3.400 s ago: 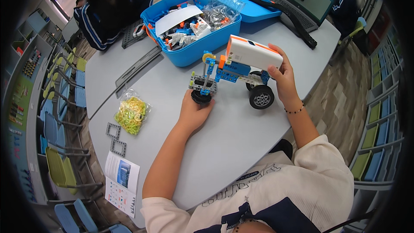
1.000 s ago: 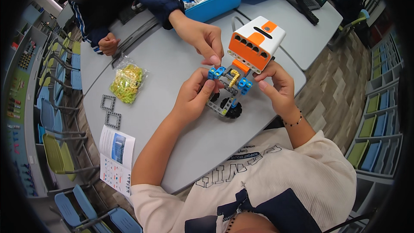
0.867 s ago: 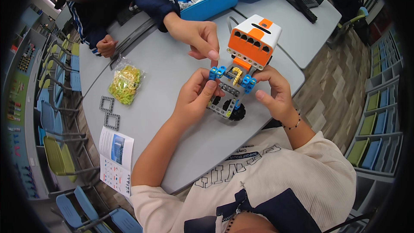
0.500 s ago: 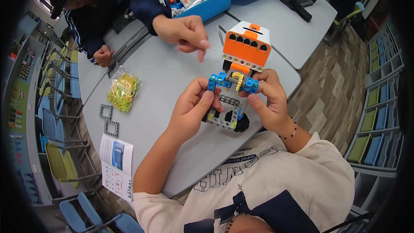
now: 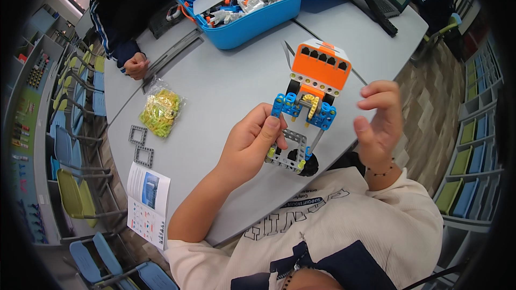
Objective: The person assembles a small wheeled robot using plastic building blocks, gears, and a white-and-orange control unit. They connect pieces by hand, attach wheels, and adjust the structure on a table in a classroom setting.
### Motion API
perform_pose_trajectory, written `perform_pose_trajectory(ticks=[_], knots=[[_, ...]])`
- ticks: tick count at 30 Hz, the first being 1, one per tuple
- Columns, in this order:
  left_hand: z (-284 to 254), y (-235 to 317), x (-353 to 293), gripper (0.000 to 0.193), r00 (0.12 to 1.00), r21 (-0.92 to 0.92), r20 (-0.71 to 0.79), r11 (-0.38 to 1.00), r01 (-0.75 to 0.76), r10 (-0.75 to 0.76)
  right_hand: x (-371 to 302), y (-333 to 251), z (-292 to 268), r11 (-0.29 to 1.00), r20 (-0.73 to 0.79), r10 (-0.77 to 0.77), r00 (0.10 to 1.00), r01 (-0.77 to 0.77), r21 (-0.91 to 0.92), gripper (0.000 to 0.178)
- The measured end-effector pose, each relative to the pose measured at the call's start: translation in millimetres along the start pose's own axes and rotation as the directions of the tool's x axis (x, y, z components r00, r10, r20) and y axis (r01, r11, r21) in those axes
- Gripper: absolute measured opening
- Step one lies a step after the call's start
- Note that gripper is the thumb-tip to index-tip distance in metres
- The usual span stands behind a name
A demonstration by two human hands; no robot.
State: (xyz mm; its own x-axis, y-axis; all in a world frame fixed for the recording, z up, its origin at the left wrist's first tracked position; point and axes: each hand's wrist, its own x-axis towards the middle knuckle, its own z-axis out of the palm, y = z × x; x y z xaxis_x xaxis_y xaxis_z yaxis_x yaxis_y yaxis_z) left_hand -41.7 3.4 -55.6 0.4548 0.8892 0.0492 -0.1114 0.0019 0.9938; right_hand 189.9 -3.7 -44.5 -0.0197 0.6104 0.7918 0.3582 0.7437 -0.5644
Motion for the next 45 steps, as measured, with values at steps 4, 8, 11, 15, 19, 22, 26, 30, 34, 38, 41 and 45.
perform_pose_trajectory(ticks=[4,8,11,15,19,22,26,30,34,38,41,45], knots=[[4,5,-3,0.027,0.999,-0.008,-0.040,1.000,-0.013,0.013,49,-15,-5,0.971,0.391,-0.179,0.903,0.226,-0.076,0.024],[1,11,-6,0.032,0.999,-0.012,-0.038,1.000,0.009,-0.010,89,-11,29,0.916,0.762,-0.216,0.610,0.396,-0.057,0.031],[-1,15,-10,0.032,0.998,0.004,-0.060,1.000,0.025,-0.024,109,-11,39,0.976,0.922,0.006,0.387,0.198,-0.090,0.022],[-7,20,-10,0.030,0.999,-0.038,-0.021,0.999,0.026,-0.027,112,-17,41,0.992,0.927,0.048,0.372,0.093,-0.089,0.016],[-11,24,-12,0.028,0.998,-0.023,-0.007,0.998,0.054,-0.054,107,-13,43,0.997,0.906,0.035,0.423,0.053,-0.063,0.014],[-13,27,-14,0.027,0.999,0.003,0.004,0.999,0.048,-0.048,103,-11,45,0.999,0.893,-0.010,0.449,0.049,-0.013,0.014],[-15,31,-20,0.027,0.998,0.019,0.012,0.998,0.059,-0.059,102,-12,47,0.998,0.901,-0.026,0.432,0.059,0.000,0.013],[-14,32,-27,0.028,0.996,0.019,-0.009,0.996,0.090,-0.090,100,-16,49,0.998,0.902,-0.046,0.429,0.066,0.020,0.013],[-14,32,-35,0.027,0.995,0.039,-0.020,0.995,0.096,-0.095,96,-19,54,0.996,0.892,-0.082,0.445,0.075,0.054,0.014],[-13,33,-38,0.026,0.996,0.023,-0.046,0.996,0.081,-0.080,98,-20,54,0.997,0.903,-0.061,0.426,0.059,0.040,0.016],[-14,35,-36,0.027,0.996,-0.022,-0.074,0.999,0.049,-0.050,101,-17,55,0.999,0.887,-0.033,0.460,-0.007,0.041,0.018],[-17,45,-26,0.030,0.990,0.021,-0.080,0.993,0.118,-0.116,105,-9,56,0.983,0.925,0.088,0.369,-0.183,-0.020,0.021]])
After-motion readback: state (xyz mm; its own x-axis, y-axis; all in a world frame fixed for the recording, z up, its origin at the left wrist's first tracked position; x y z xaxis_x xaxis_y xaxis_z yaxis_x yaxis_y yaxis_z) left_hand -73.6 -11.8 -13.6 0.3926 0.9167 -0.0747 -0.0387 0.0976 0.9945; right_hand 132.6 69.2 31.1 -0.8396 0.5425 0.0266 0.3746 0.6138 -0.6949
